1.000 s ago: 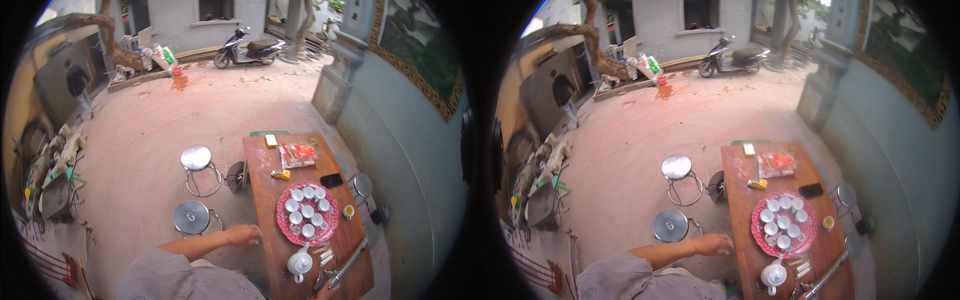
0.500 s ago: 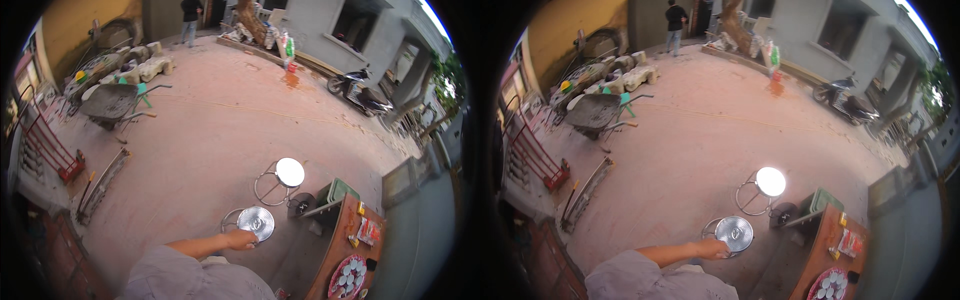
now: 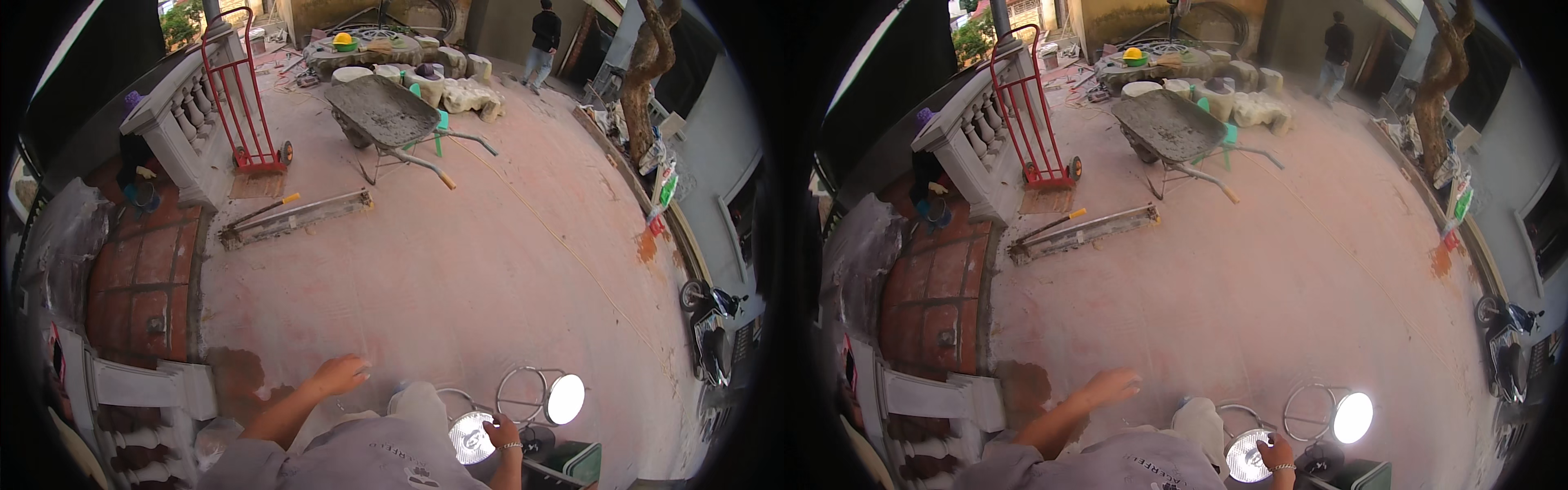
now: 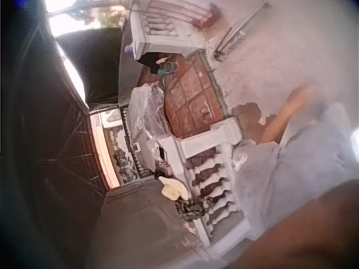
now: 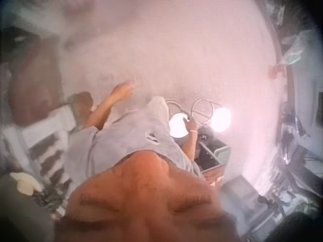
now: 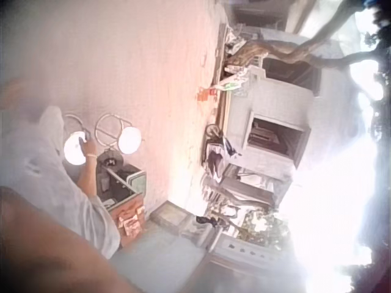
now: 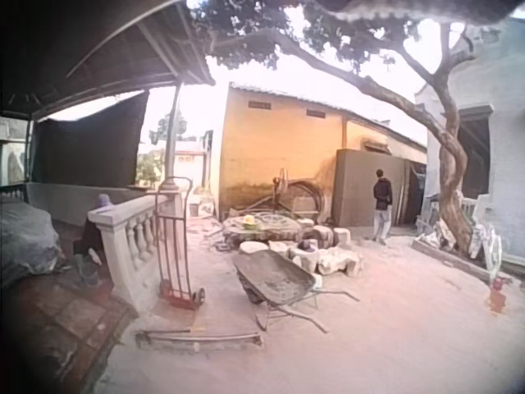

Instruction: The person walks through a cluttered outdoor construction area, picks up a red floor tile, and places it on the ground. They then use a tape measure and a marker to measure and mark the tile multiple times.

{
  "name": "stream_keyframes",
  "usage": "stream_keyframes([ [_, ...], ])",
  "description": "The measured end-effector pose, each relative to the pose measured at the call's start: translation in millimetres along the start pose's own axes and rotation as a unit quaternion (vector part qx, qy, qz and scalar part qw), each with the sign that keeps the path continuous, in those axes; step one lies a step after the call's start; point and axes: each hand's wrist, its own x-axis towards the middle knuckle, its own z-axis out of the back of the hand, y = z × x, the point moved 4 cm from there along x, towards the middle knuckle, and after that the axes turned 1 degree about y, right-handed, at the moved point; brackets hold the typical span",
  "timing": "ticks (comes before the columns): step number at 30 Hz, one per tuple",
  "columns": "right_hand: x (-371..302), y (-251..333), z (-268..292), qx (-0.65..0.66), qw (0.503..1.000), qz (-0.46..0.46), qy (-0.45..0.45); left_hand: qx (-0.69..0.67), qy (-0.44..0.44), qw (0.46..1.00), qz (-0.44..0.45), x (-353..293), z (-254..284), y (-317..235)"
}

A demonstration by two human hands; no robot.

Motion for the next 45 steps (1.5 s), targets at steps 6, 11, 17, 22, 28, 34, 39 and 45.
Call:
stream_keyframes([
  [6, 161, 67, 16, -0.048, 0.992, 0.016, 0.114, -0.070, -0.069, 0.994, 0.050, 86, 77, 27],
  [11, 318, 125, 35, -0.094, 0.985, 0.071, 0.125, -0.106, -0.035, 0.980, 0.164, 191, 109, 94],
  [17, 455, 305, 109, -0.075, 0.978, 0.133, 0.146, -0.218, -0.008, 0.887, 0.406, 178, 100, 237],
  [22, 572, 472, 112, -0.140, 0.943, 0.256, 0.162, -0.242, 0.055, 0.845, 0.474, 182, 86, 325],
  [28, 710, 640, 68, -0.204, 0.914, 0.306, 0.170, -0.354, -0.027, 0.790, 0.500, 285, 137, 437],
  [34, 819, 754, 10, -0.236, 0.901, 0.238, 0.275, -0.382, -0.141, 0.773, 0.487, 412, 353, 532],
  [39, 895, 790, -8, -0.160, 0.952, 0.069, 0.251, -0.341, -0.292, 0.822, 0.351, 476, 561, 590],
  [45, 982, 867, -25, -0.184, 0.943, 0.037, 0.275, -0.346, -0.292, 0.817, 0.357, 545, 698, 648],
])
